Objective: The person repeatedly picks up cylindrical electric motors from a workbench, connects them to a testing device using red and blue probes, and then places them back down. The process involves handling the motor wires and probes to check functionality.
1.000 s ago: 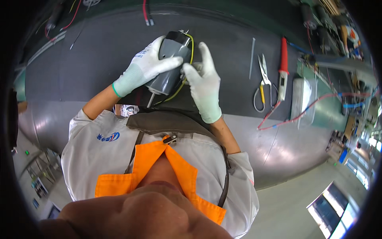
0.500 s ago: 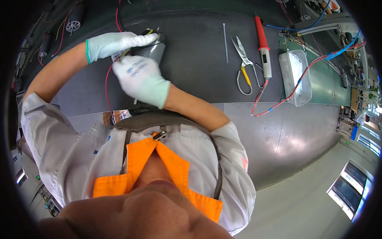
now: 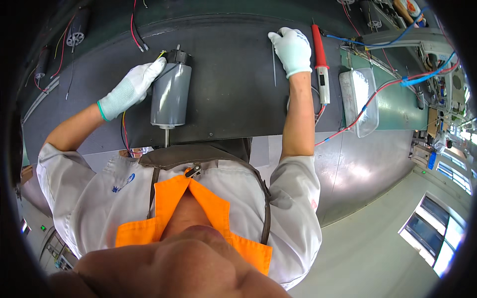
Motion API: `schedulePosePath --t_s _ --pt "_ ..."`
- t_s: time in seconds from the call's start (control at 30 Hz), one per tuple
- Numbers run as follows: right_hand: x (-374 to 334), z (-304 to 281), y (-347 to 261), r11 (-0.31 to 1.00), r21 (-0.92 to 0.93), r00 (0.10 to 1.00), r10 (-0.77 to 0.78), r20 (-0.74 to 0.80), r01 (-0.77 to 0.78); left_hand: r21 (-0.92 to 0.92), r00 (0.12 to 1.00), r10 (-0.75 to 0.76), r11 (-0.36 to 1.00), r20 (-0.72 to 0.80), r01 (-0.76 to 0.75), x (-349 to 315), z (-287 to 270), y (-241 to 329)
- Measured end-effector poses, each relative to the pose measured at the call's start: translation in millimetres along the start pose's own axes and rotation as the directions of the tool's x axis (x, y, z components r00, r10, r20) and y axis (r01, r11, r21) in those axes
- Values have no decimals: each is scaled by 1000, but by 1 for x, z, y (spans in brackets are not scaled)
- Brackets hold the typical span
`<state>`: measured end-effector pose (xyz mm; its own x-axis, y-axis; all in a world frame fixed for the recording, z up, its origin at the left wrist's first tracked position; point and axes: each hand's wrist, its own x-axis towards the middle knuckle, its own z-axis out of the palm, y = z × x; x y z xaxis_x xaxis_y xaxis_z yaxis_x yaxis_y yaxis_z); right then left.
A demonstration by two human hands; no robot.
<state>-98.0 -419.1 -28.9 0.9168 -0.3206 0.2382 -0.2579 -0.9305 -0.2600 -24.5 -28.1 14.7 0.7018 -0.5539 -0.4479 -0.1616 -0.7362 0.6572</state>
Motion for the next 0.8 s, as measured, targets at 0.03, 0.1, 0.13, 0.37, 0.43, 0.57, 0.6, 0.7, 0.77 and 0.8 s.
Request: schedulePosePath --t_s 0.03,0.1,0.13,0.37,0.43,0.57,0.6,0.7,0.77,0.8 --pt "7 4 -5 988 -152 998 41 53 -32 -52 999 -32 998 19 33 -6 0 6" --pt "19 6 -19 958 -285 991 26 133 13 -174 995 -61 982 79 74 -13 -7 9" --pt "23 9 -23 936 -350 985 21 171 40 -175 991 -38 983 126 60 -12 -10 8" --pt "18 -14 0 994 21 985 -108 135 106 -102 814 -27 989 580 105 18 -64 18" --pt "1 -58 -53 624 698 932 167 320 -352 -121 784 -42 982 619 148 26 -70 14" --pt "-36 -83 -99 -58 912 894 -233 384 -407 -48 733 -275 921 622 386 12 -74 30" --pt "-47 -79 -111 -96 886 857 -319 405 -454 -8 692 -350 890 631 457 12 -78 37" --pt "-74 -53 -162 -181 757 770 -284 571 -628 -2 696 -335 900 635 436 9 -82 41" --pt "-86 -38 -190 -64 815 816 -108 568 -576 -1 726 -316 917 611 400 2 -88 41" --pt "-91 -36 -201 13 846 846 -25 532 -532 -7 725 -325 910 607 414 -2 -88 40"
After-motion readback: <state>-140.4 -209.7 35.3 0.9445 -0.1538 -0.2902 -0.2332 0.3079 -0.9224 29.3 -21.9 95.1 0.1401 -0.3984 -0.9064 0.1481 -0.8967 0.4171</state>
